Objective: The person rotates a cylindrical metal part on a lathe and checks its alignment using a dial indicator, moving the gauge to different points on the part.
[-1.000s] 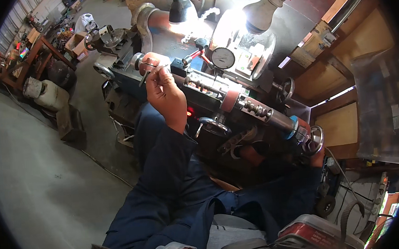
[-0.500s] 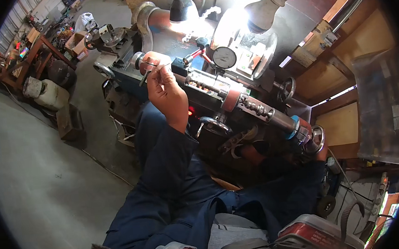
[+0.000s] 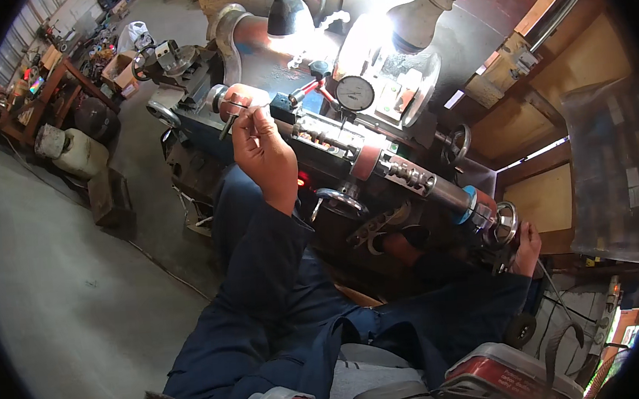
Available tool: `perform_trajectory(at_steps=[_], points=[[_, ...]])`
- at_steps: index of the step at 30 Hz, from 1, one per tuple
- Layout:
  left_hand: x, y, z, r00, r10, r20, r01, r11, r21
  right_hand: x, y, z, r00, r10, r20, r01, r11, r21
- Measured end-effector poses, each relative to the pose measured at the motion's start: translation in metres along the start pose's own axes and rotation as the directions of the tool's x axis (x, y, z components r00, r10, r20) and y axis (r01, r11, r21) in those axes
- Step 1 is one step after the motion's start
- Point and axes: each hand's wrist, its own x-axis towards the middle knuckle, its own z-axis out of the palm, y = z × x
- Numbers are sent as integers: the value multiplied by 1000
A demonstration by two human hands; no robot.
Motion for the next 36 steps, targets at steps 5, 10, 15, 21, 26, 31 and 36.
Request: perform_trajectory(at_steps=[5, 10, 15, 21, 26, 31, 36], points=[[0, 0, 1, 1000, -15, 4, 15, 1000, 14, 31, 13, 10, 995, 41, -95, -47, 997, -60], [-1, 2, 0, 1000, -17, 6, 17, 1000, 21, 46, 39, 10, 998, 60, -32, -62, 997, -48], [-1, 3, 0, 1000, -5, 8, 5, 1000, 25, 34, 63, 14, 997, -74, 13, 75, 969, -233], [0, 3, -2, 1000, 7, 18, -7, 1000, 23, -3, 65, 16, 997, 77, -5, -76, 977, -198], [-1, 4, -2, 1000, -10, 20, 10, 1000, 16, -13, 75, 10, 999, 14, 40, -5, 971, -237], [-1, 2, -2, 1000, -7, 16, 7, 1000, 21, -23, 94, 11, 981, -16, -194, -7, 993, -117], [-1, 0, -2, 1000, -12, 23, 11, 1000, 18, -38, 54, 8, 972, 231, -46, -232, 972, -24]])
